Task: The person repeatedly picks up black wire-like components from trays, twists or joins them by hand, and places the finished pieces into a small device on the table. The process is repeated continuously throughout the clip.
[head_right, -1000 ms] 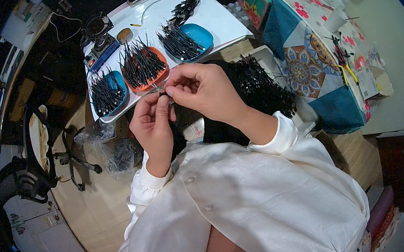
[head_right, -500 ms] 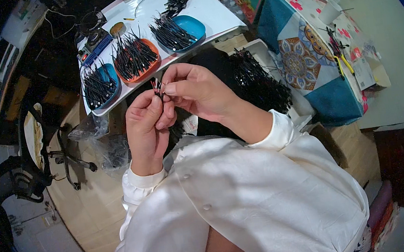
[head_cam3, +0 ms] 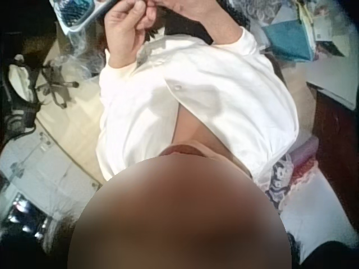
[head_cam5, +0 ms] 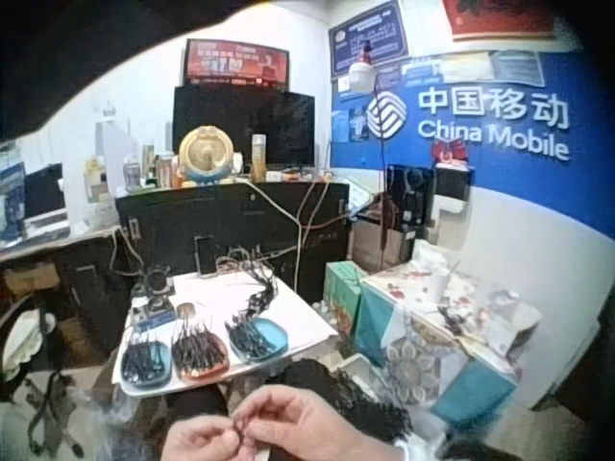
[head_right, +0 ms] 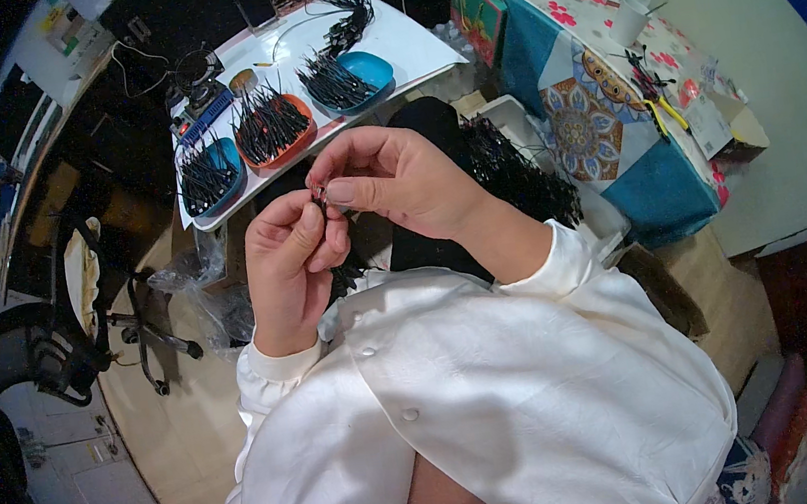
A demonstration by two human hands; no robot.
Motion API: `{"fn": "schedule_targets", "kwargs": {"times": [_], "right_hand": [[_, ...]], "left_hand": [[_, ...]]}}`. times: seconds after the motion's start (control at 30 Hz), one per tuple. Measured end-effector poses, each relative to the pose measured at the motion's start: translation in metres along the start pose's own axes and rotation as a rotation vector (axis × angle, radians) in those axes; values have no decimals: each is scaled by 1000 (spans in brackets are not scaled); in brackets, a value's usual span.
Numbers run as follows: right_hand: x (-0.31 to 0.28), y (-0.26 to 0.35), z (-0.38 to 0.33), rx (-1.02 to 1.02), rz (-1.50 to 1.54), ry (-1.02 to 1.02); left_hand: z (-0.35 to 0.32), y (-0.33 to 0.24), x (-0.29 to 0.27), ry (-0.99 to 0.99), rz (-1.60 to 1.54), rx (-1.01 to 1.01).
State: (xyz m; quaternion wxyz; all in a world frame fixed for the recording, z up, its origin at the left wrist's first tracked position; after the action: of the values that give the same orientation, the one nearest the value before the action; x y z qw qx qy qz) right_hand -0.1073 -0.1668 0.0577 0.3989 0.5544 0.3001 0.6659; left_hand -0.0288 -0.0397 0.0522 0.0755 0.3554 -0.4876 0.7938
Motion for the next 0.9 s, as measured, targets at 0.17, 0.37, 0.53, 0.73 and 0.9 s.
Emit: {"fn": "schedule_targets", "kwargs": {"times": [0.17, 0.37, 0.53, 0.73, 0.9], "right_hand": [[1, 3, -2, 43, 163, 71], [-6, 0, -11, 64, 74, 22], [-11, -13, -12, 126, 183, 0], [-14, -20, -11, 215, 78, -80], [-25, -24, -7, 255, 18, -88]], "left_hand": [[-2, 0, 9, 27, 72, 57], [-9, 0, 9, 52, 415, 74], [-11, 7, 0, 29, 444, 60], [-10, 9, -7, 45, 355, 58], [-4, 16, -17, 25, 358, -19]]}}
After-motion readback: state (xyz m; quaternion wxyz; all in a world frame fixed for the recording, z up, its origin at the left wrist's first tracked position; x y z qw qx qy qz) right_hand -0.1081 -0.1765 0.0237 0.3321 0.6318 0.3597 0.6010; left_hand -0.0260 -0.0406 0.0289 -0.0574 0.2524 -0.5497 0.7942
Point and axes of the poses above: each hand's wrist, its own z-axis towards the middle knuckle, its own x-axis out of the palm, y = z × x, the point moved 3 cm from there along z, towards the middle knuckle, and after that the axes turned 9 degrees about x, right-handed, at the moved point
